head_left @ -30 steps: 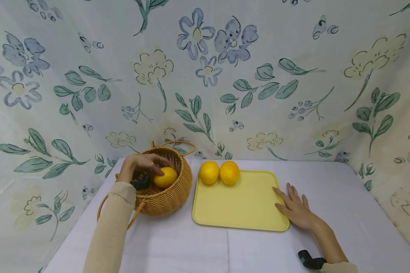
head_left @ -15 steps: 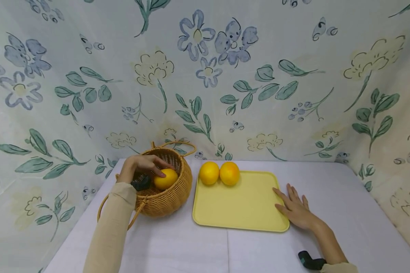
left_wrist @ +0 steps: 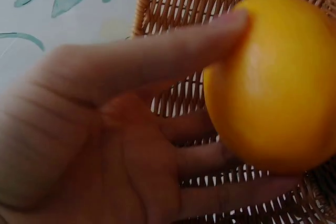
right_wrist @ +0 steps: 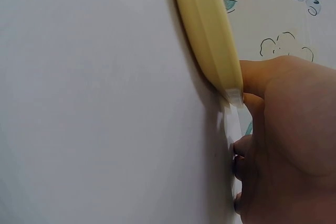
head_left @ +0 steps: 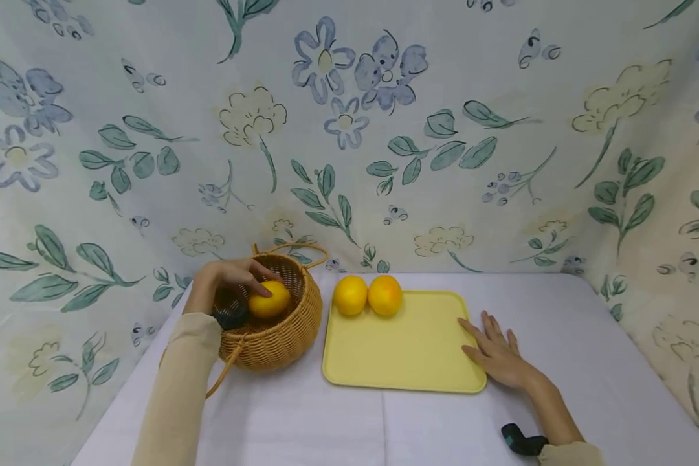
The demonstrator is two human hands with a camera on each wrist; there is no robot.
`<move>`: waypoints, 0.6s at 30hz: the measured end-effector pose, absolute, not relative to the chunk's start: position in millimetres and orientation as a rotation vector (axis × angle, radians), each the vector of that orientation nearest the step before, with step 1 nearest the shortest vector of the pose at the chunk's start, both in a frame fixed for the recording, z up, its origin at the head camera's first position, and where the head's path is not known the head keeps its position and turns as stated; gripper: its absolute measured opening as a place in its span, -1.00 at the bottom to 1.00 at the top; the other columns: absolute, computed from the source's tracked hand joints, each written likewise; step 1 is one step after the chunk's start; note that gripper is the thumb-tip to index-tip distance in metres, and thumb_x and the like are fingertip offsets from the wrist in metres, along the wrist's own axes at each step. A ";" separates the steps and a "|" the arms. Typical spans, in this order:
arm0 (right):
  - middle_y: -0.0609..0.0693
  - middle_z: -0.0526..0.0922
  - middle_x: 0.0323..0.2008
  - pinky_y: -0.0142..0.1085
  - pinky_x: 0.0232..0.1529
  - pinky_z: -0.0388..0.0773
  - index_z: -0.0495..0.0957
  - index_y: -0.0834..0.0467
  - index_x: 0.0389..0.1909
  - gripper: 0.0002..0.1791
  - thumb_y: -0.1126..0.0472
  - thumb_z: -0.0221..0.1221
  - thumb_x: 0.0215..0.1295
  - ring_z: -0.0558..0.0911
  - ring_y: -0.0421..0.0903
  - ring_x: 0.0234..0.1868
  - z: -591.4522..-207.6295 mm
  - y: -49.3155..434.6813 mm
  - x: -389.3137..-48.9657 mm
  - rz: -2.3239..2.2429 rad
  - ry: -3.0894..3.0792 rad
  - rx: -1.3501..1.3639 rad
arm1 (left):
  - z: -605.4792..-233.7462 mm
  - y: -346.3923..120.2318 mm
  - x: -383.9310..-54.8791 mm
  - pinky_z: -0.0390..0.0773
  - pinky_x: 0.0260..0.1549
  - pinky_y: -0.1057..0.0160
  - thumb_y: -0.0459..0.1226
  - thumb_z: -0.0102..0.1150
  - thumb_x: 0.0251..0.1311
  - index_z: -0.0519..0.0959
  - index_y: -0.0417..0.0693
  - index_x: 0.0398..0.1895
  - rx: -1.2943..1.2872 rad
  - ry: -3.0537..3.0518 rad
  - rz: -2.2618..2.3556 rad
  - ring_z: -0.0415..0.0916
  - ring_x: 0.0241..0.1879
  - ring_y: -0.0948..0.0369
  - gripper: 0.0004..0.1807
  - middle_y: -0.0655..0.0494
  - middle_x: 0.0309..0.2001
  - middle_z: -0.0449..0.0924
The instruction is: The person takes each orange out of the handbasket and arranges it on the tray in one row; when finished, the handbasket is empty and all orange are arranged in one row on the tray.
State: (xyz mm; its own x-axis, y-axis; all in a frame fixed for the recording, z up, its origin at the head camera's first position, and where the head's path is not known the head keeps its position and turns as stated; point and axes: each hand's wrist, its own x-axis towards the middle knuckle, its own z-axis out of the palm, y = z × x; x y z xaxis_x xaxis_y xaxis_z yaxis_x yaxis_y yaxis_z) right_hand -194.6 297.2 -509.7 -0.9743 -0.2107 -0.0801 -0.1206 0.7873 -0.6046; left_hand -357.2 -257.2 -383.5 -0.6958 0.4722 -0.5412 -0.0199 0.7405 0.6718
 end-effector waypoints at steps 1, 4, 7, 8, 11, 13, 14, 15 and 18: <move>0.58 -0.33 0.57 0.51 0.41 -0.58 0.19 0.21 0.57 -0.29 -0.07 0.04 0.58 -0.34 0.57 0.57 -509.6 296.5 -194.4 -0.944 2.834 -0.263 | -381.4 -257.8 -356.2 0.73 0.02 0.01 -0.11 0.37 0.31 0.49 0.06 0.46 0.347 2.209 0.860 0.44 0.30 -0.01 -0.36 -0.22 0.56 0.22; 0.58 -0.33 0.57 0.51 0.42 -0.58 0.19 0.20 0.57 -0.29 -0.07 0.04 0.58 -0.34 0.56 0.57 -509.2 294.9 -193.8 -0.939 2.830 -0.259 | -374.0 -257.2 -352.3 0.73 0.01 0.04 -0.08 0.38 0.30 0.49 0.06 0.46 0.390 2.253 0.841 0.47 0.25 0.01 -0.35 -0.22 0.54 0.26; 0.57 -0.33 0.58 0.50 0.42 -0.58 0.18 0.20 0.58 -0.29 -0.08 0.03 0.58 -0.35 0.55 0.58 -508.7 294.4 -193.4 -0.933 2.826 -0.258 | -363.1 -254.8 -346.6 0.73 0.00 0.04 -0.08 0.37 0.31 0.48 0.05 0.46 0.443 2.301 0.832 0.48 0.22 0.00 -0.34 -0.26 0.53 0.27; 0.57 -0.34 0.58 0.50 0.42 -0.59 0.18 0.19 0.58 -0.29 -0.08 0.03 0.58 -0.35 0.55 0.58 -508.5 294.4 -193.4 -0.935 2.826 -0.261 | -358.7 -254.1 -344.6 0.72 0.02 0.05 -0.07 0.38 0.30 0.49 0.06 0.45 0.453 2.327 0.834 0.46 0.22 0.01 -0.35 -0.25 0.52 0.29; 0.57 -0.33 0.58 0.50 0.42 -0.59 0.18 0.19 0.58 -0.29 -0.07 0.03 0.58 -0.35 0.55 0.58 -507.8 294.6 -193.7 -0.946 2.828 -0.263 | -345.1 -252.9 -338.3 0.71 0.01 0.07 -0.08 0.37 0.30 0.51 0.06 0.43 0.507 2.371 0.860 0.44 0.24 0.00 -0.37 -0.23 0.49 0.32; 0.57 -0.33 0.58 0.50 0.42 -0.58 0.18 0.18 0.58 -0.30 -0.07 0.03 0.59 -0.35 0.55 0.58 -508.0 294.9 -194.0 -0.942 2.832 -0.264 | -337.7 -253.5 -334.8 0.71 0.00 0.09 -0.07 0.39 0.28 0.53 0.09 0.42 0.529 2.393 0.891 0.44 0.22 -0.01 -0.37 -0.18 0.47 0.36; 0.57 -0.33 0.58 0.50 0.42 -0.58 0.18 0.18 0.58 -0.30 -0.07 0.03 0.59 -0.35 0.55 0.58 -508.3 295.1 -194.1 -0.939 2.834 -0.265 | -334.7 -254.5 -333.0 0.71 -0.01 0.12 -0.07 0.39 0.28 0.54 0.10 0.41 0.540 2.403 0.908 0.44 0.22 0.00 -0.38 -0.16 0.48 0.37; 0.57 -0.33 0.58 0.50 0.42 -0.57 0.18 0.18 0.58 -0.30 -0.08 0.03 0.59 -0.34 0.55 0.58 -508.7 295.3 -194.2 -0.934 2.835 -0.265 | -331.9 -255.3 -331.2 0.73 -0.03 0.11 -0.06 0.39 0.27 0.54 0.11 0.42 0.550 2.410 0.930 0.46 0.20 0.01 -0.37 -0.14 0.48 0.38; 0.57 -0.32 0.58 0.50 0.42 -0.56 0.18 0.18 0.58 -0.30 -0.08 0.02 0.59 -0.33 0.55 0.58 -510.0 296.3 -194.2 -0.919 2.841 -0.263 | -325.2 -257.5 -326.2 0.72 -0.03 0.05 -0.07 0.40 0.25 0.54 0.14 0.41 0.597 2.440 0.999 0.54 0.12 0.03 -0.37 -0.09 0.46 0.44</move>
